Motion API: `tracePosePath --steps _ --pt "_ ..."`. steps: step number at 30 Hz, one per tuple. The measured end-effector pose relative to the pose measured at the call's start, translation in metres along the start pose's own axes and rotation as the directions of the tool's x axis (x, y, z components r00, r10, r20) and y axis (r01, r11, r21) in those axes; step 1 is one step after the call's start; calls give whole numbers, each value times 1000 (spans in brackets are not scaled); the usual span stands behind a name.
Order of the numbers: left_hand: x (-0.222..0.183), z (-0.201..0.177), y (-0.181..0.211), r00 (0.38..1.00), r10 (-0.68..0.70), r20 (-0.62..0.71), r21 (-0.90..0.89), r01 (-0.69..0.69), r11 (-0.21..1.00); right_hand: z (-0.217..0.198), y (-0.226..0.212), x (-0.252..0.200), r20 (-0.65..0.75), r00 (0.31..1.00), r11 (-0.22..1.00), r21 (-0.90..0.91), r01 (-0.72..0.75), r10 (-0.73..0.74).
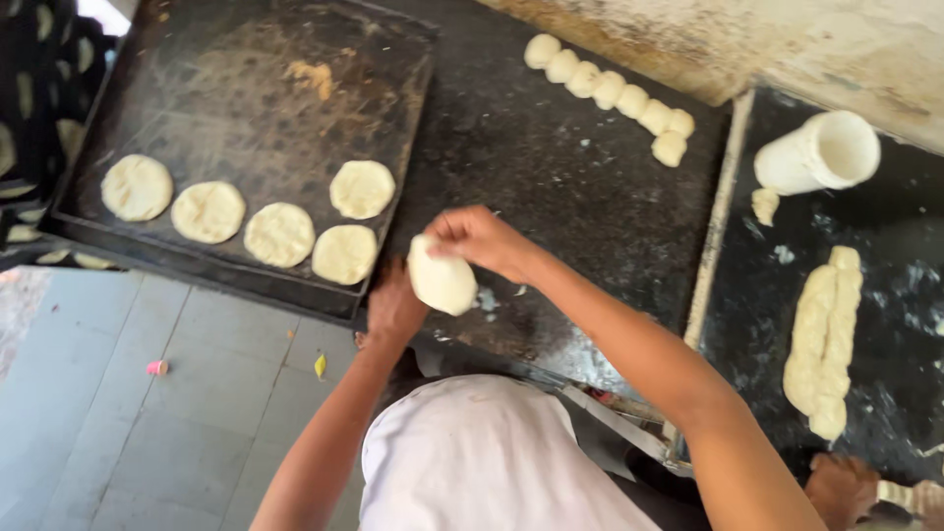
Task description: The person prepares rounds of dough by flattening individual pieces with a rolling pin and placing them onto a metal baking tray.
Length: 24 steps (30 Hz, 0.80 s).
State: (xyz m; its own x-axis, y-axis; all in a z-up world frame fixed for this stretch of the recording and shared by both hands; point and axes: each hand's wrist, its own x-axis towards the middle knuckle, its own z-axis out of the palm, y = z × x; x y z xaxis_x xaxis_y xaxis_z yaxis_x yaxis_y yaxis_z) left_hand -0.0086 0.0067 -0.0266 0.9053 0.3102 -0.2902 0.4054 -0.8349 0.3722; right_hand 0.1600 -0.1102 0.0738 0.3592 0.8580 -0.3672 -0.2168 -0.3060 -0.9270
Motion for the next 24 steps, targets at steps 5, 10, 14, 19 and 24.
tracePosePath --steps 5,10,14,19,24 --pt "13 1 -9 988 51 -147 -150 -74 986 65 -45 124 -179 889 875 -337 347 -421" --pt "8 -2 -12 929 203 -310 -108 -247 963 113 -49 158 -30 596 319 -865 386 -802" --pt "8 -24 -16 939 225 -258 -248 -290 925 85 -34 118 -411 659 719 -629 296 -630" --pt "15 -38 5 987 156 -33 -169 -160 973 10 17 -12 -468 549 630 -763 146 -693" --pt "31 -35 16 919 319 -232 111 -301 947 -41 77 -118 -872 359 854 -440 -277 -332"
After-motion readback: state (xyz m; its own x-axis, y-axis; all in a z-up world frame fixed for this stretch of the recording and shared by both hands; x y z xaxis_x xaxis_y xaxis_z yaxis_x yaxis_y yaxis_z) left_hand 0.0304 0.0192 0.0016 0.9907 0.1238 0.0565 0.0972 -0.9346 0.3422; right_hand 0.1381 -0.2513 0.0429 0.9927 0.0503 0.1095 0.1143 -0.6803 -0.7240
